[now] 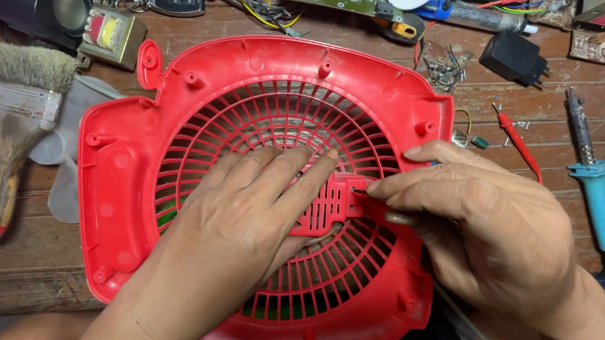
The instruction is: Assembling a small portable fan by screwing components into the housing and attaching the blades.
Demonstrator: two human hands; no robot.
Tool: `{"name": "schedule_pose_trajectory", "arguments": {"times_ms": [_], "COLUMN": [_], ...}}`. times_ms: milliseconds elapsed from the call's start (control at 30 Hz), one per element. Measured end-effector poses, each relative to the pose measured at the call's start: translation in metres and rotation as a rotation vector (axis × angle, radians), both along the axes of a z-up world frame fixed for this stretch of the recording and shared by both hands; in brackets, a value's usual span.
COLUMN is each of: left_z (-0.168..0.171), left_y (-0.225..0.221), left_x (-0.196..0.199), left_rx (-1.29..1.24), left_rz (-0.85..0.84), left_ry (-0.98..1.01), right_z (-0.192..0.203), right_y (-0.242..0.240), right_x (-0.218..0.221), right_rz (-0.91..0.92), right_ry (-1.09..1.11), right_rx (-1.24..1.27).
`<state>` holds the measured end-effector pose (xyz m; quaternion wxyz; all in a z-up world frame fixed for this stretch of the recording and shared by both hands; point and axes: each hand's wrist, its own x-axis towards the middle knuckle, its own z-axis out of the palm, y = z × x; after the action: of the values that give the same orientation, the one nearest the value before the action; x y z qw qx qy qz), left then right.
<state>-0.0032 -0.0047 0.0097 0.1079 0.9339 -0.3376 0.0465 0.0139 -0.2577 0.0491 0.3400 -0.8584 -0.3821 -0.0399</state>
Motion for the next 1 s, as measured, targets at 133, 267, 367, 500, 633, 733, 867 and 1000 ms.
{"name": "schedule_pose_trajectory", "arguments": {"times_ms": [133,267,367,500,633,733,867,1000], "left_z": [0.0012,0.0011,0.0020,0.0017,0.0012,0.0002,0.0035,0.0015], "left_y": [0.0001,0.0000,-0.0014,-0.0011,-0.0011,-0.0011,-0.0024,-0.0034], "left_x": [-0.0006,-0.0010,-0.0012,-0.0013,-0.0011,-0.0019,-0.0033,-0.0046], "left_rx": [-0.032,-0.056,-0.030,-0.038,-0.049,-0.025,0.032,0.054], "left_rz": [-0.004,-0.009,0.003,0.002,-0.005,0.003,0.010,0.019], "left_ry": [0.013,0.034,0.025,0.043,0.030,0.010,-0.031,-0.061], "right_z": [-0.0019,-0.0038,-0.0037,-0.0028,-0.0025,-0.0018,-0.0022,-0.0033], "right_y": [-0.0005,-0.0004,0.0012,0.0015,0.0017,0.0011,-0.0028,-0.0028], "right_x": [-0.0010,-0.0012,-0.0007,-0.0010,-0.0009,-0.0007,-0.0020,-0.0024], "right_rz": [-0.005,0.010,0.008,0.020,0.028,0.030,-0.008,-0.024], "right_ry": [-0.014,-0.018,-0.030,-0.023,-0.045,-0.031,-0.075,-0.020], "right_rx": [-0.055,-0.062,-0.049,-0.066,-0.085,-0.074,-0.056,-0.047]}}
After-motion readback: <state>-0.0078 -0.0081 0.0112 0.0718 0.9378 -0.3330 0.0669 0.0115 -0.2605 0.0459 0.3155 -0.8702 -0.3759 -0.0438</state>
